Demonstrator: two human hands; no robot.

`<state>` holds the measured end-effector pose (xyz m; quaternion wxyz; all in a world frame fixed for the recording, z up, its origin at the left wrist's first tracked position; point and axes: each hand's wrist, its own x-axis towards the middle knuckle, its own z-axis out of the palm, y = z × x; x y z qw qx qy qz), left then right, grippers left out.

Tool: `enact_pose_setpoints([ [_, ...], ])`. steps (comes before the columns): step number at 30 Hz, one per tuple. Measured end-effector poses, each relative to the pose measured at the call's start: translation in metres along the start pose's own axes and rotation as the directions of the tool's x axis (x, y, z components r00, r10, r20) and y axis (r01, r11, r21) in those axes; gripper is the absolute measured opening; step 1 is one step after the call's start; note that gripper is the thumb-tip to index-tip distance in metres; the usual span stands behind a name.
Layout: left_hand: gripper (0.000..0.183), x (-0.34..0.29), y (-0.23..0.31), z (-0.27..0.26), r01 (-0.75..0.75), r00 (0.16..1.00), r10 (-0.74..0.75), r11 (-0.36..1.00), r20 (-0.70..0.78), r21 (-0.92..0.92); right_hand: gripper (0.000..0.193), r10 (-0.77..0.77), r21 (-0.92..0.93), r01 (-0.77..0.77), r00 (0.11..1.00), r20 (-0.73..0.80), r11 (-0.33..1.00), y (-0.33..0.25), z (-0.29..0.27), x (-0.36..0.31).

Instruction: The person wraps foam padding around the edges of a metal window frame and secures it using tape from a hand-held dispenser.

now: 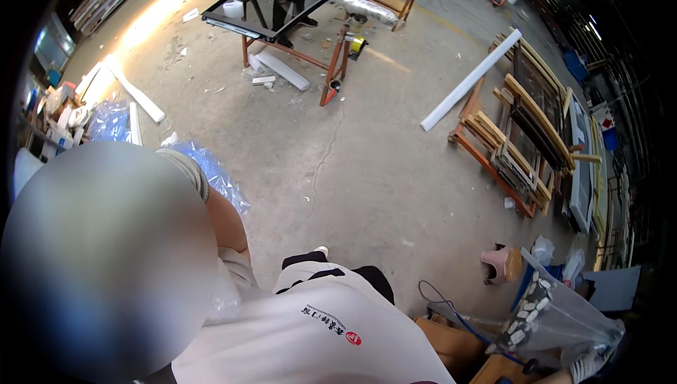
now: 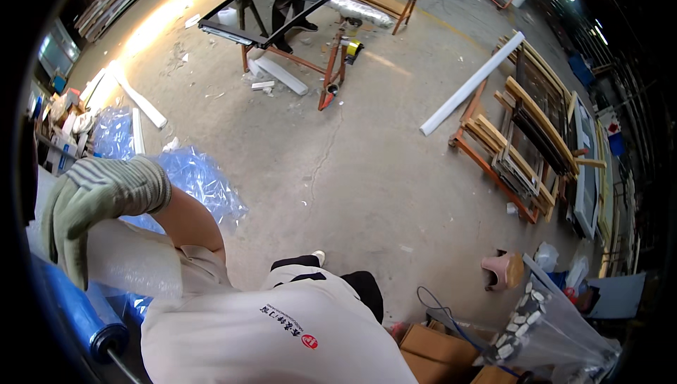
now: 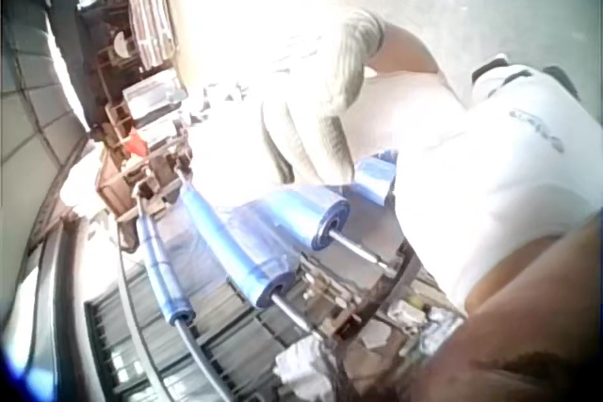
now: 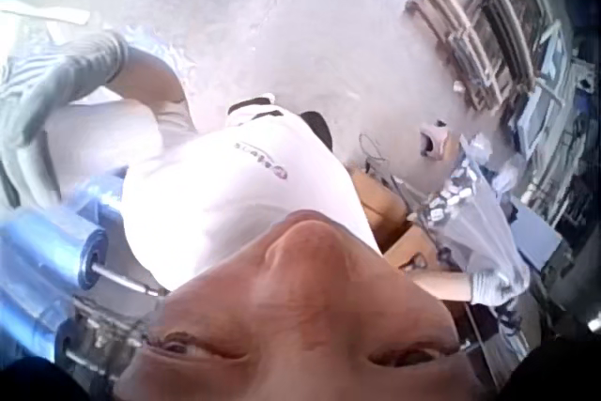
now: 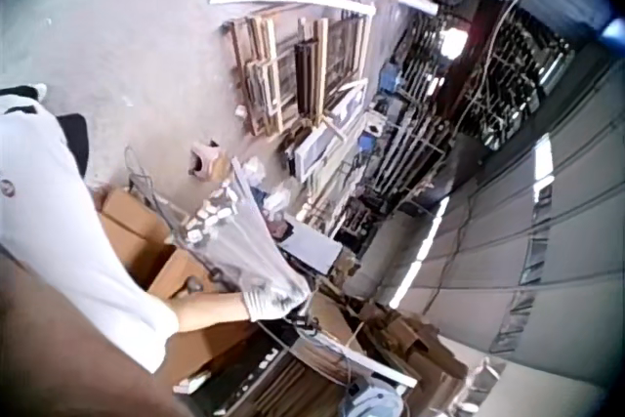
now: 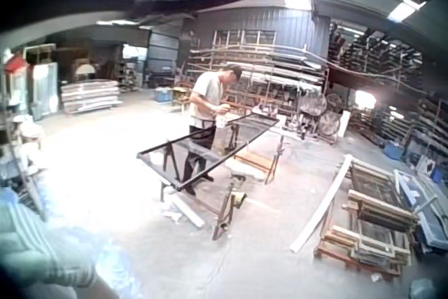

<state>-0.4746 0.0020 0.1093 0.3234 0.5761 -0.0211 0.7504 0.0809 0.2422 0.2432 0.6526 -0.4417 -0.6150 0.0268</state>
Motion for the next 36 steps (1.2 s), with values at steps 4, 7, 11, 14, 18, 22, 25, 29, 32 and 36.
enact_pose_setpoints([
  [4,0.063,0.001,0.034,-0.016,-0.189,0.982,0.19,0.972,0.01,0.138,0.038,0.37,0.306,-0.429,0.9,0.232,0.85,0.101,0.123,-0.002],
  [7,0.059,0.0,0.044,-0.039,-0.29,0.955,0.297,0.926,0.006,0.242,0.039,0.53,0.489,-0.751,0.66,0.533,0.443,0.121,0.255,-0.006],
  [11,0.054,0.022,0.035,-0.071,-0.321,0.94,0.34,0.868,0.019,0.377,0.037,0.25,0.407,-0.912,0.404,0.88,0.041,0.199,0.423,0.02],
  [14,0.051,0.039,0.024,-0.108,-0.369,0.918,0.395,0.816,0.035,0.446,0.038,0.445,0.284,-0.958,0.233,0.864,-0.05,0.122,0.559,-0.019],
  [18,0.046,0.068,0.021,-0.155,-0.417,0.889,0.454,0.749,0.059,0.515,0.038,-0.144,-0.19,-0.914,-0.147,0.979,-0.359,0.037,0.721,-0.063],
  [22,0.042,0.096,0.027,-0.198,-0.418,0.881,0.468,0.704,0.068,0.573,0.034,-0.36,-0.348,-0.91,-0.255,0.898,-0.226,-0.036,0.856,-0.105],
  [25,0.038,0.108,0.035,-0.231,-0.41,0.885,0.459,0.683,0.082,0.604,0.031,-0.431,-0.325,-0.938,-0.245,0.868,-0.121,-0.123,0.917,-0.128],
  [29,0.034,0.119,0.058,-0.279,-0.406,0.898,0.427,0.712,0.106,0.572,0.029,-0.751,-0.049,-0.999,-0.032,0.659,-0.001,-0.223,1.023,-0.144],
  [32,0.031,0.112,0.071,-0.338,-0.388,0.909,0.412,0.783,0.062,0.486,0.025,-0.851,0.553,-0.826,0.212,0.481,0.108,-0.271,1.09,-0.159],
  [36,0.016,0.107,0.063,-0.407,-0.426,0.619,0.741,0.595,-0.261,0.681,0.022,-0.888,0.481,-0.763,-0.266,0.374,0.431,-0.302,1.071,-0.217],
])
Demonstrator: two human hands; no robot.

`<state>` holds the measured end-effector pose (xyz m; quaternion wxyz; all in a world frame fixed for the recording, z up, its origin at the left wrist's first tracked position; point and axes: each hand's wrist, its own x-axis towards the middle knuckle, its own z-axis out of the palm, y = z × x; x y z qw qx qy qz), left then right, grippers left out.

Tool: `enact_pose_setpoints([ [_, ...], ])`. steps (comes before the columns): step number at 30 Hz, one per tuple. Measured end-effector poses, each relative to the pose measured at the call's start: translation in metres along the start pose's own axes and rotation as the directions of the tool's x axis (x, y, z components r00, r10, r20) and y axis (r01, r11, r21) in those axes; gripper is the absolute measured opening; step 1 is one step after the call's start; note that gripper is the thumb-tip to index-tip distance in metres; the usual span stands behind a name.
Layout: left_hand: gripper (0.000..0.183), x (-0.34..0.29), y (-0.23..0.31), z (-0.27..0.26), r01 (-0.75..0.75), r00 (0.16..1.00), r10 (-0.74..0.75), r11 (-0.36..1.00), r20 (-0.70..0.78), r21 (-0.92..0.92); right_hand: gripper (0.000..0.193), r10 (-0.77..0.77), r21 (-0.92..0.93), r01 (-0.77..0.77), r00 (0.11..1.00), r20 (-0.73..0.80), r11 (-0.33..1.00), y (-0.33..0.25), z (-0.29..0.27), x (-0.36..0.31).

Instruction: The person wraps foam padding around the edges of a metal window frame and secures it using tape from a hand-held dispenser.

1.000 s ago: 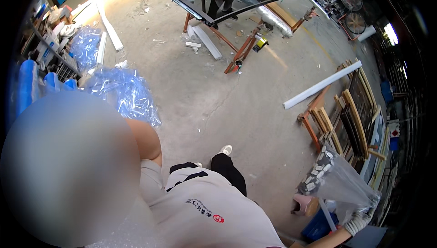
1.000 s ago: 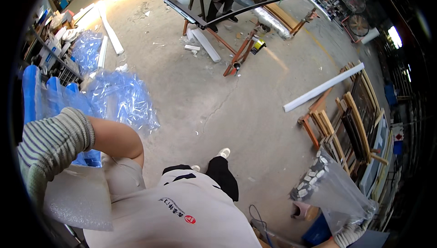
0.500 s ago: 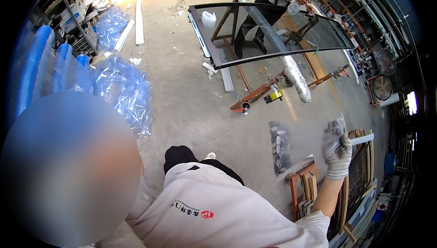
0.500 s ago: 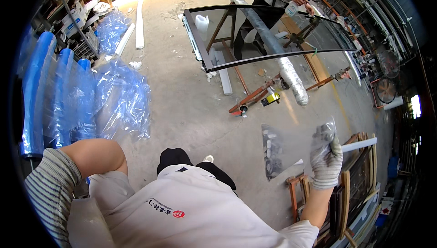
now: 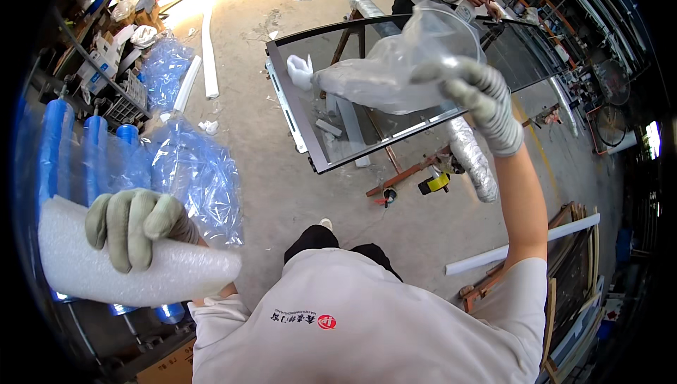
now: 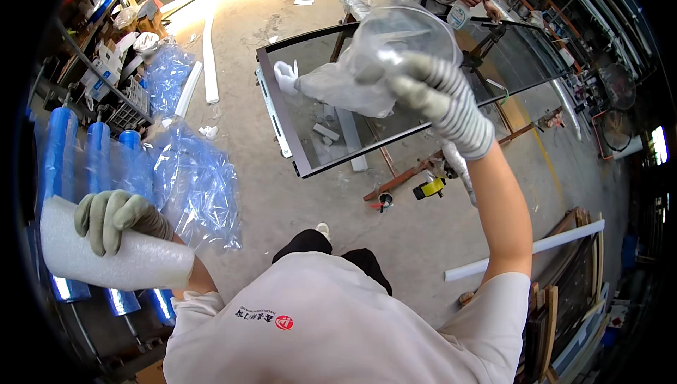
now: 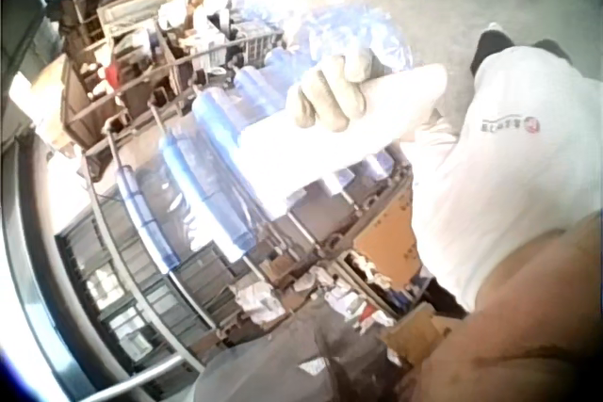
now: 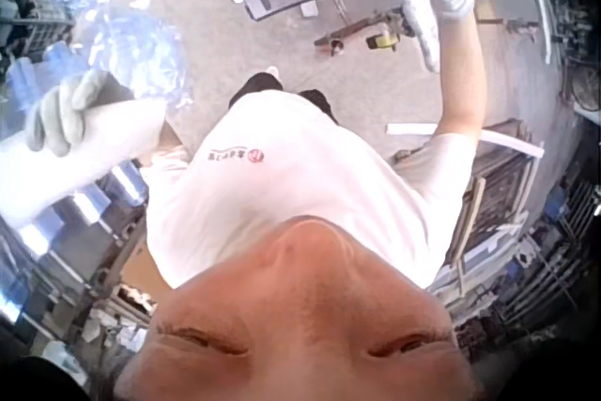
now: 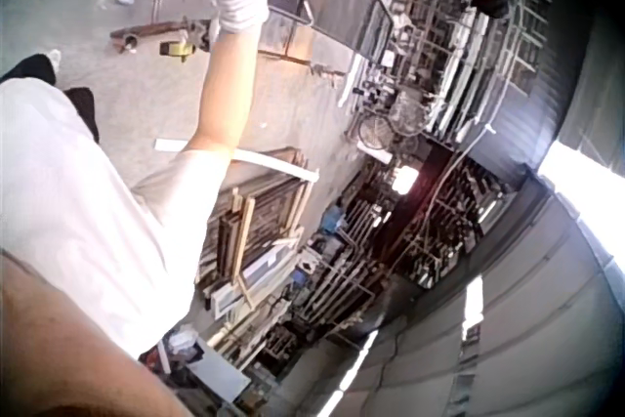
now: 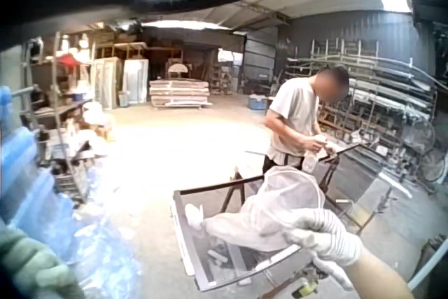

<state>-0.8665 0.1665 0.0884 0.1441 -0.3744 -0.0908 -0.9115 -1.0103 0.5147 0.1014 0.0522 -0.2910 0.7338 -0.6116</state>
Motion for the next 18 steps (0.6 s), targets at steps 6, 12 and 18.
enact_pose_setpoints([
  [6,0.019,0.011,-0.064,-0.08,0.305,0.952,-0.291,0.854,-0.098,0.421,0.018,-0.018,-0.477,0.488,0.713,0.701,0.731,0.12,0.034,-0.023],
  [12,0.091,-0.029,-0.109,-0.108,0.398,0.857,-0.136,0.787,-0.497,0.471,0.028,0.295,-0.478,0.048,0.733,0.613,0.877,0.116,0.028,0.015],
  [18,0.092,-0.036,-0.205,-0.102,0.525,0.75,-0.306,0.814,-0.586,0.247,0.032,0.167,-0.557,0.802,0.532,0.83,0.217,0.138,0.044,0.045],
])
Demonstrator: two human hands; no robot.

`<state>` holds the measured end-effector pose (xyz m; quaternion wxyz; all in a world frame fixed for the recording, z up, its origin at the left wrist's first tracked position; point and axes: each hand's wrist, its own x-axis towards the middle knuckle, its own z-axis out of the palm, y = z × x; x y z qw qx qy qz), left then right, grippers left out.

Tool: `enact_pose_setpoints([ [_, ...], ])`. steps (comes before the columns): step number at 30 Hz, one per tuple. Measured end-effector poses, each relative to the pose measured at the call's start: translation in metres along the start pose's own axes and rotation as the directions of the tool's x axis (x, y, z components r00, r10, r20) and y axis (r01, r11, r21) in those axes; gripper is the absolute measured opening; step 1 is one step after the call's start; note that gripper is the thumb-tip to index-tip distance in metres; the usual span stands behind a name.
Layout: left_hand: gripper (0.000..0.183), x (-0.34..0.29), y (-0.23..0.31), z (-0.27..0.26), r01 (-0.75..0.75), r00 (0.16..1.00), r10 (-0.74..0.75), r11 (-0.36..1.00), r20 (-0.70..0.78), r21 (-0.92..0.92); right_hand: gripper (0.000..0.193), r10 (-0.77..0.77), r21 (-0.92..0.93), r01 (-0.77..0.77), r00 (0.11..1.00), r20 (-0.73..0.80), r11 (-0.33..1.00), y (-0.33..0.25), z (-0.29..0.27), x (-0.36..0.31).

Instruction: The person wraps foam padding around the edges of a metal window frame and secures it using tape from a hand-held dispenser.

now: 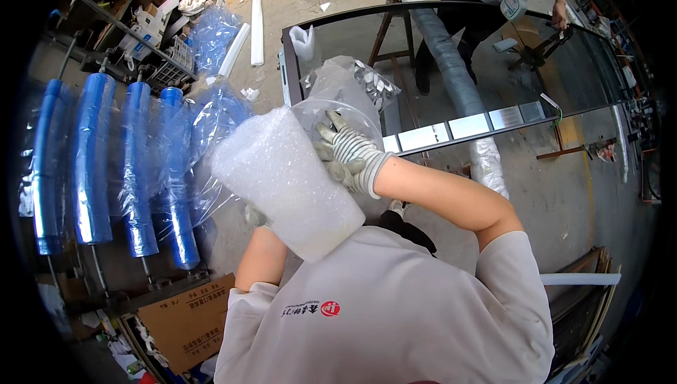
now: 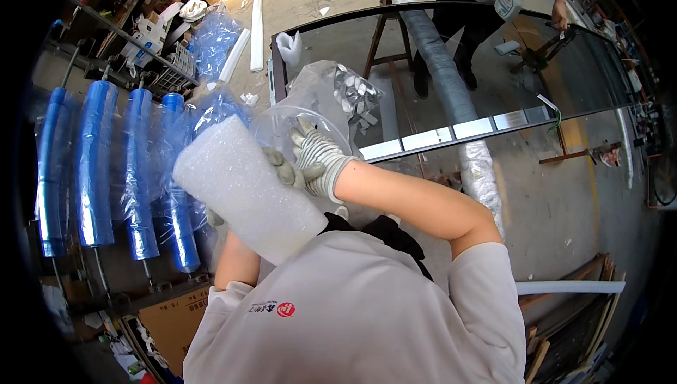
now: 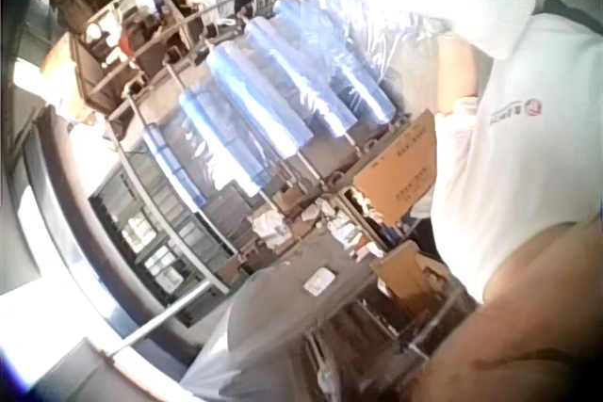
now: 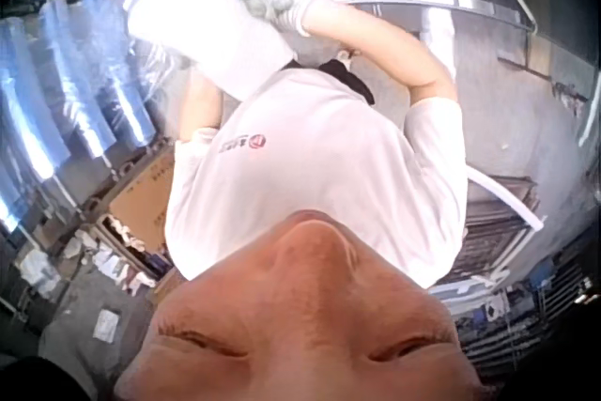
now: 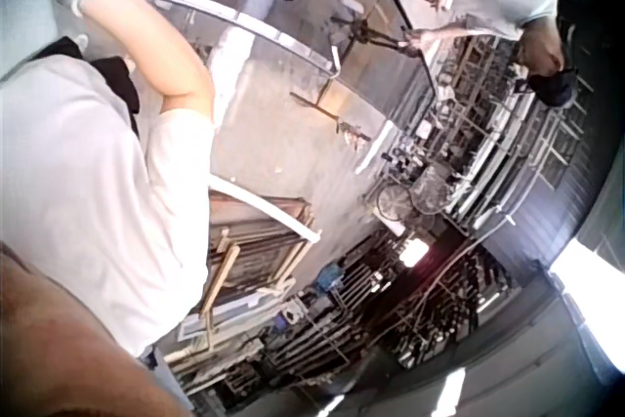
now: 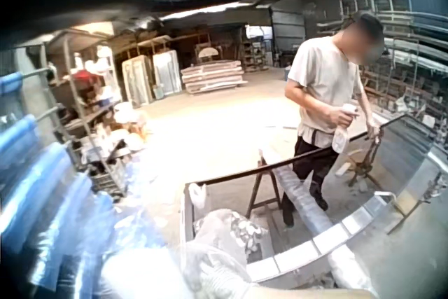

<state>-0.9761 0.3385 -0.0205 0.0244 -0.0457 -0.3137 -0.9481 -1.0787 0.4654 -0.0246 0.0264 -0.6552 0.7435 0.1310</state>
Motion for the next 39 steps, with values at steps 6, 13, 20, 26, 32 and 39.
enact_pose_setpoints([
  [6,0.091,0.037,-0.033,-0.059,0.141,0.99,-0.118,0.906,-0.082,0.399,0.03,0.281,0.497,-0.139,0.933,-0.223,0.857,0.02,0.033,-0.02],
  [13,0.095,0.061,-0.026,-0.046,0.02,0.999,0.016,0.782,-0.052,0.623,0.03,0.579,0.866,-0.003,0.744,-0.332,0.5,0.053,0.049,-0.04],
  [20,0.104,0.016,-0.028,-0.054,0.101,0.995,-0.1,0.992,-0.014,0.079,0.032,0.651,0.683,-0.566,0.74,0.172,0.463,0.065,0.085,0.031],
  [26,0.113,0.001,-0.021,-0.069,0.245,0.956,-0.279,0.927,0.085,0.284,0.037,0.548,0.078,-0.542,0.828,-0.124,0.837,0.084,0.101,0.064],
  [32,0.115,-0.02,-0.042,-0.115,0.244,0.934,-0.313,0.912,0.175,0.329,0.049,0.524,0.491,-0.655,0.755,0.394,0.575,0.06,0.041,0.066],
  [39,0.112,-0.012,-0.016,-0.109,0.304,0.937,-0.342,0.903,0.079,0.304,0.058,0.587,0.184,-0.599,0.8,0.124,0.779,0.07,0.11,0.073],
])
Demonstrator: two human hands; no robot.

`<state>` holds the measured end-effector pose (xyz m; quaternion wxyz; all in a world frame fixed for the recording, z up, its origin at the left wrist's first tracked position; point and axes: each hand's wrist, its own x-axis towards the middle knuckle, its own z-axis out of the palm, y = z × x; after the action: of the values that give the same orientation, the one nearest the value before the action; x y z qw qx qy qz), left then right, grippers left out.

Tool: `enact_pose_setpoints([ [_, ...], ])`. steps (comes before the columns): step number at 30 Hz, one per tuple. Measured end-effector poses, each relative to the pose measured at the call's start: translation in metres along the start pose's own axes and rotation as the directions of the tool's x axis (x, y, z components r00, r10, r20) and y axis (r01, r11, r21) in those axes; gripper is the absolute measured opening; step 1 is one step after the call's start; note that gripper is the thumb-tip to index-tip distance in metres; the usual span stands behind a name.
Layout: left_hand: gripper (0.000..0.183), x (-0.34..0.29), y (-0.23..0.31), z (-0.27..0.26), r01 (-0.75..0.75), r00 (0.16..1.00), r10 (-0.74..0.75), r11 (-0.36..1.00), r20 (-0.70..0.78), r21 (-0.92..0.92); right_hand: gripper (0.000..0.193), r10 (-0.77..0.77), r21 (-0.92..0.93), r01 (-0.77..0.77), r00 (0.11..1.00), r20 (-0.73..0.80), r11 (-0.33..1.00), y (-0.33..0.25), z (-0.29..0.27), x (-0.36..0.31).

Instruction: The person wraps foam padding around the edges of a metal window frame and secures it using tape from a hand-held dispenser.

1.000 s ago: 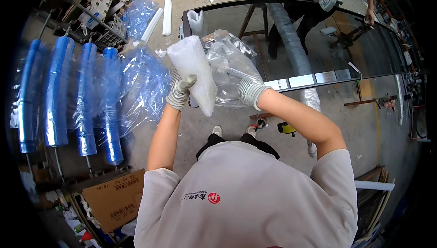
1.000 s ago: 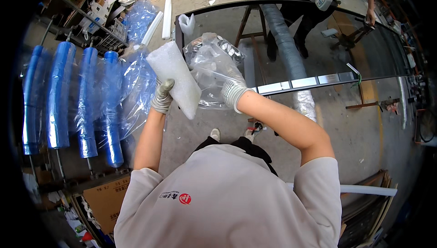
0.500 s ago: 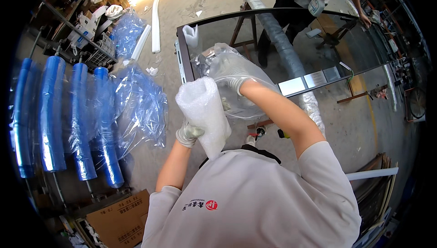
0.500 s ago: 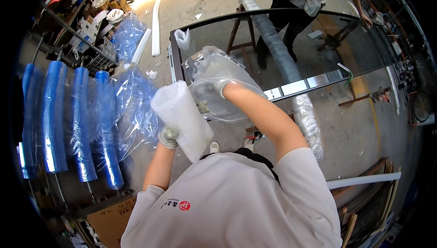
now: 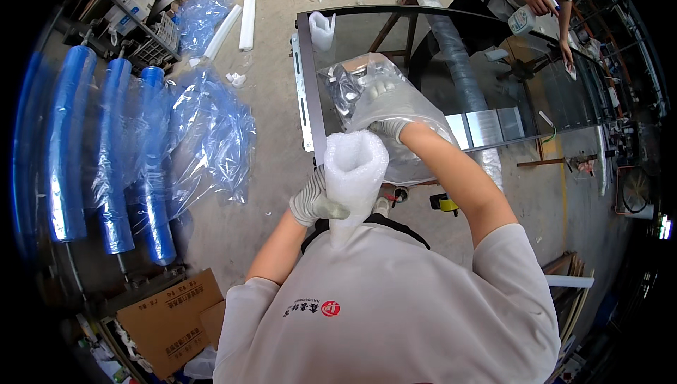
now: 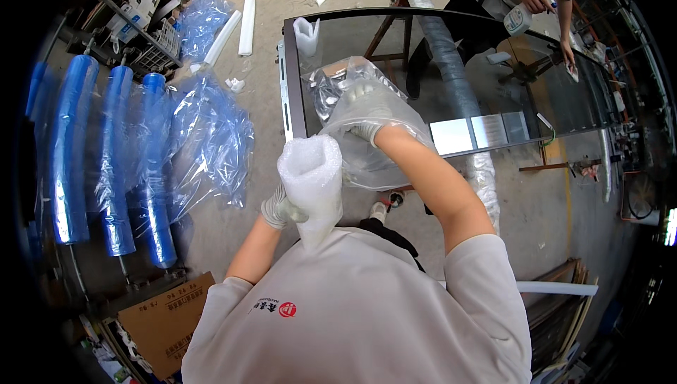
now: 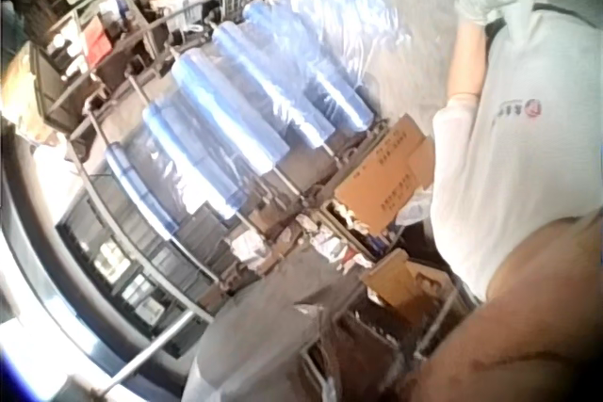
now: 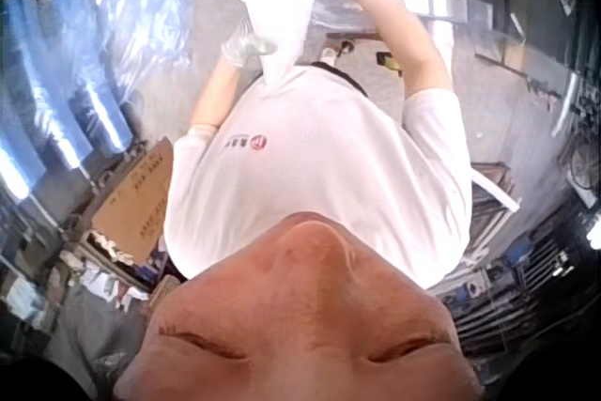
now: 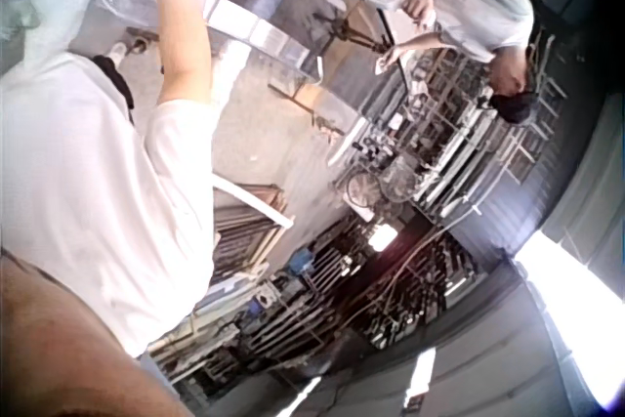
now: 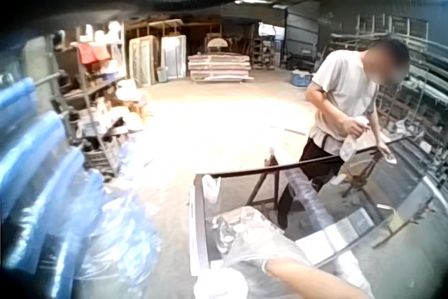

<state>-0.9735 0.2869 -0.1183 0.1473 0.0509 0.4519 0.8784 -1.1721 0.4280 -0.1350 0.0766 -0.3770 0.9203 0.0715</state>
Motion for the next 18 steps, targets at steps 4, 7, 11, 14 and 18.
enact_pose_setpoints([
  [4,0.111,0.001,0.002,0.003,0.02,1.0,-0.019,0.975,-0.01,0.222,0.055,0.084,0.193,-0.043,0.974,-0.209,0.98,-0.002,0.043,0.004],
  [7,0.107,-0.008,-0.001,-0.004,-0.033,0.996,0.053,0.96,-0.067,0.277,0.054,0.034,0.216,0.002,0.986,-0.163,0.976,-0.01,0.018,-0.001],
  [11,0.106,-0.014,-0.008,-0.008,-0.043,0.995,0.069,0.951,-0.076,0.306,0.053,0.005,0.24,0.023,0.993,-0.117,0.971,-0.008,0.006,-0.01],
  [14,0.106,-0.013,-0.014,-0.001,-0.016,0.997,0.038,0.955,-0.067,0.298,0.052,0.027,0.266,0.001,0.995,-0.099,0.964,-0.002,0.003,-0.023],
  [18,0.105,-0.012,-0.019,0.006,-0.001,0.999,0.017,0.953,-0.05,0.302,0.051,0.037,0.292,-0.007,0.995,-0.097,0.956,0.002,0.0,-0.028],
])
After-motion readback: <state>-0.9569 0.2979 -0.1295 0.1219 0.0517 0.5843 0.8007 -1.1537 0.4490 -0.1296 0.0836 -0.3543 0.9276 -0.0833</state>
